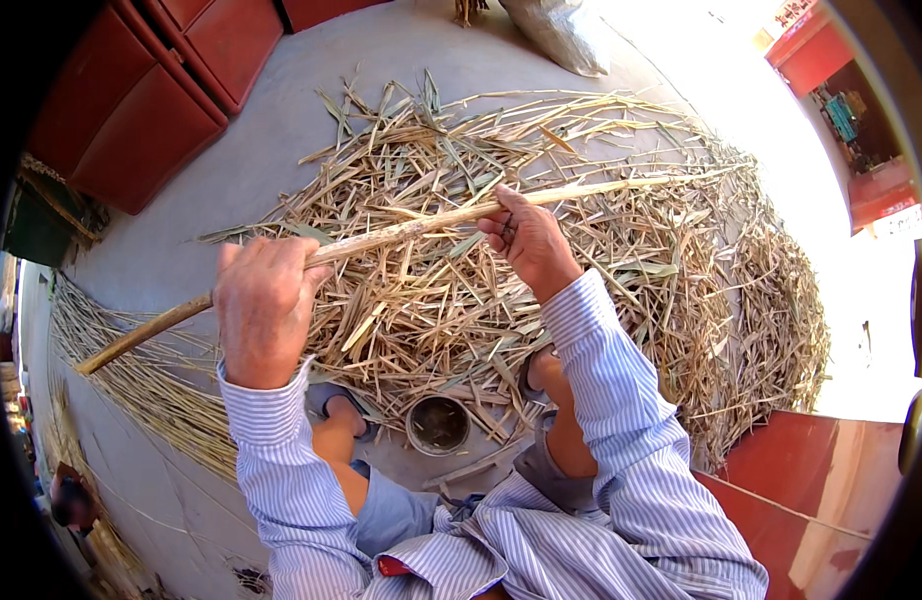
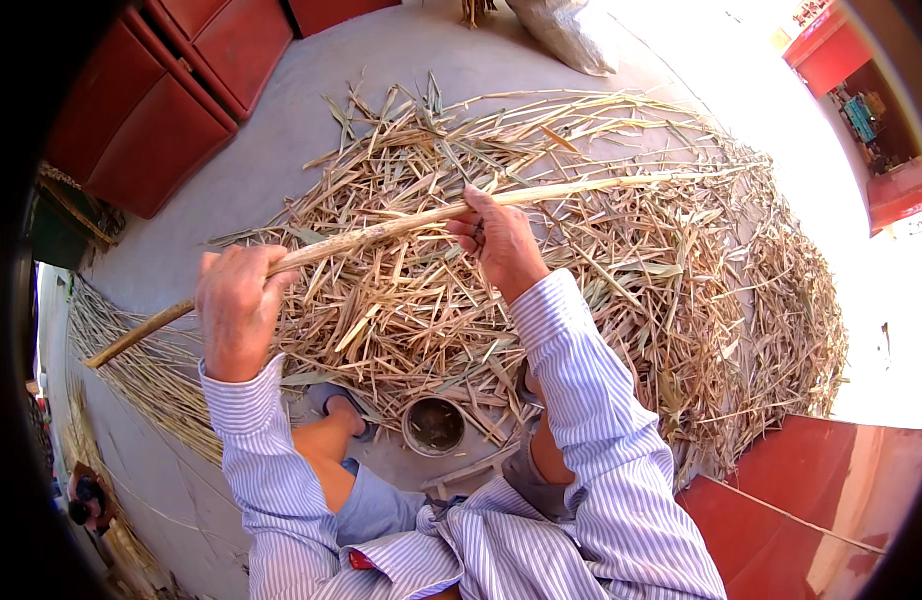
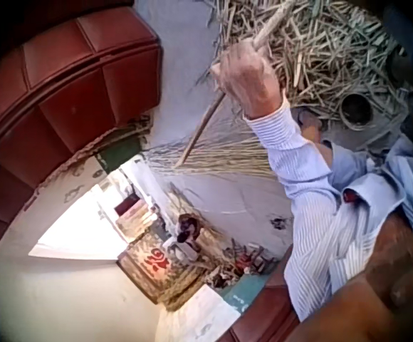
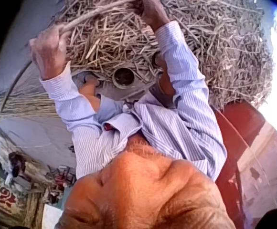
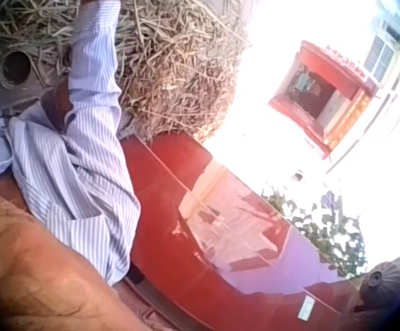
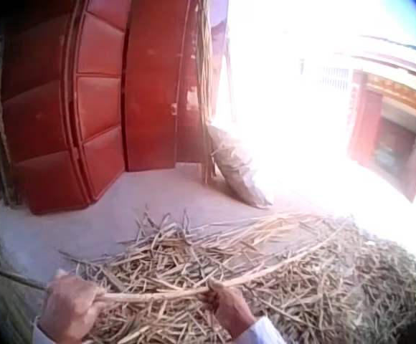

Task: The person sits on the floor and repeatedly strips dried leaves from long straw stalks by hand. The stripped leaves are dropped onto a pile on the floor, and the cleaned stalks are set aside.

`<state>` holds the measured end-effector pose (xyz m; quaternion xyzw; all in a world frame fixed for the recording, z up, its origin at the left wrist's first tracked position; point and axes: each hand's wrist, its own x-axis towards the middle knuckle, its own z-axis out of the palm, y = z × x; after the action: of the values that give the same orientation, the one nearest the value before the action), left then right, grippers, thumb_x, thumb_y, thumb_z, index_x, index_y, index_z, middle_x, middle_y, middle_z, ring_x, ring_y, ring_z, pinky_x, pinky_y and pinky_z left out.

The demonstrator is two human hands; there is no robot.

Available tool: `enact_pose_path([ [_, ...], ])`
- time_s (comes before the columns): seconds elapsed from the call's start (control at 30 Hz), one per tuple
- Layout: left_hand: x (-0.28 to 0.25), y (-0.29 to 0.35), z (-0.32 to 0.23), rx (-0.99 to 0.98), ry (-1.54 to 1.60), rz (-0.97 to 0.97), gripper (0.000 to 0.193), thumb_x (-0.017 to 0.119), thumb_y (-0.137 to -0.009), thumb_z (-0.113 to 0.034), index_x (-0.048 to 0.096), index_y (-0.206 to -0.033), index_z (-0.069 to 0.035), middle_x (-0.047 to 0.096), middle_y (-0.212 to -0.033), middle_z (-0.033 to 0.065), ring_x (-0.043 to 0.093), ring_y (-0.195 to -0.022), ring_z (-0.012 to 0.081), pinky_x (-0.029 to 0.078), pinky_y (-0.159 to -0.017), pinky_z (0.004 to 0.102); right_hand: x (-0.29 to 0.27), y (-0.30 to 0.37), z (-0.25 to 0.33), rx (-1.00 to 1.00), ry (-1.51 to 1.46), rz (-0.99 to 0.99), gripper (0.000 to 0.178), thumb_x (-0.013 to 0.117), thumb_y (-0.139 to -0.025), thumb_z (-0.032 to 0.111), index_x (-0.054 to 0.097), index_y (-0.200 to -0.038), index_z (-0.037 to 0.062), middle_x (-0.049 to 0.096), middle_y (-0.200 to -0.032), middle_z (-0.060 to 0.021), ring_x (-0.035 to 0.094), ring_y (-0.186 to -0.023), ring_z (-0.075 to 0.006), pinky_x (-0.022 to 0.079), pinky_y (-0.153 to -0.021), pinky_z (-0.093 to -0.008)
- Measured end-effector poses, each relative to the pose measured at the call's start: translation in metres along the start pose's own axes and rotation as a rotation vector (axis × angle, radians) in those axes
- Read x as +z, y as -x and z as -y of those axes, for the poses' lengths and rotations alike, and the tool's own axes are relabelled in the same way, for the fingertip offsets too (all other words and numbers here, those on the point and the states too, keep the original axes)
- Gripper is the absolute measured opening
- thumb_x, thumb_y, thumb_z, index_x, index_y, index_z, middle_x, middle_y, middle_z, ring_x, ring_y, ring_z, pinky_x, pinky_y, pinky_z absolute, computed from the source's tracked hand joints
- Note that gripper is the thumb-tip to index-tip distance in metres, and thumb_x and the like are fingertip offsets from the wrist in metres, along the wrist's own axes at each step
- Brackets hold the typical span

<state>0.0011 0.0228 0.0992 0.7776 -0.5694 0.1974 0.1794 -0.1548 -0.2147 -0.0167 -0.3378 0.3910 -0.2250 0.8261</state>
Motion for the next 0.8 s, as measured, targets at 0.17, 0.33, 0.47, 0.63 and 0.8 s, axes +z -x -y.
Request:
enact_pose_path([
  [0.17,-0.004,0.007,0.011,-0.041,0.267,-0.142,0.018,0.078,-0.071,-0.007,0.064,-0.083,-0.004,0.067,-0.077,0.0051,0.058,-0.07,0.0194,0.043,-0.067,0.0314,-0.029,-0.012,0.011,-0.043,-0.078,0.014,0.018,0.065,-0.093,0.024,0.06,-0.092,0.0066,0.066,-0.08,-0.0058,0.065,-0.067,-0.0136,0.05,-0.051,-0.0227],
  [0.33,-0.006,0.01,0.019,-0.301,0.348,-0.267,0.014,0.075,-0.08,-0.012,0.065,-0.084,-0.003,0.066,-0.08,0.0058,0.056,-0.075,0.0193,0.045,-0.068,0.0303,-0.015,-0.009,0.001,0.006,-0.053,-0.024,0.023,0.069,-0.09,0.028,0.061,-0.09,0.0068,0.066,-0.078,-0.0055,0.065,-0.066,-0.0146,0.048,-0.051,-0.023],
  [0.47,0.0,-0.003,-0.003,-0.047,0.051,-0.027,0.025,0.078,-0.073,-0.019,0.066,-0.088,-0.004,0.068,-0.085,0.009,0.062,-0.087,0.0261,0.042,-0.078,0.038,-0.003,0.001,-0.003,0.006,0.015,-0.038,0.027,0.071,-0.088,0.033,0.061,-0.088,0.0078,0.064,-0.074,-0.0046,0.064,-0.064,-0.0147,0.046,-0.049,-0.0225],
  [0.63,-0.016,0.005,0.003,-0.051,-0.009,0.015,0.033,0.081,-0.059,-0.01,0.066,-0.088,-0.004,0.069,-0.083,0.0069,0.063,-0.088,0.0245,0.042,-0.077,0.0373,-0.009,-0.008,0.002,-0.04,-0.008,-0.076,0.029,0.071,-0.088,0.034,0.06,-0.084,0.0077,0.064,-0.072,-0.0044,0.064,-0.062,-0.0148,0.046,-0.047,-0.0231],
  [0.8,-0.028,0.005,0.007,0.071,-0.002,-0.118,0.029,0.08,-0.06,-0.004,0.066,-0.085,-0.003,0.069,-0.083,0.0063,0.064,-0.081,0.0232,0.043,-0.072,0.0345,-0.02,-0.008,0.013,-0.044,-0.051,-0.109,0.027,0.07,-0.088,0.032,0.061,-0.085,0.0069,0.064,-0.072,-0.0031,0.063,-0.061,-0.0127,0.048,-0.048,-0.0221],
])
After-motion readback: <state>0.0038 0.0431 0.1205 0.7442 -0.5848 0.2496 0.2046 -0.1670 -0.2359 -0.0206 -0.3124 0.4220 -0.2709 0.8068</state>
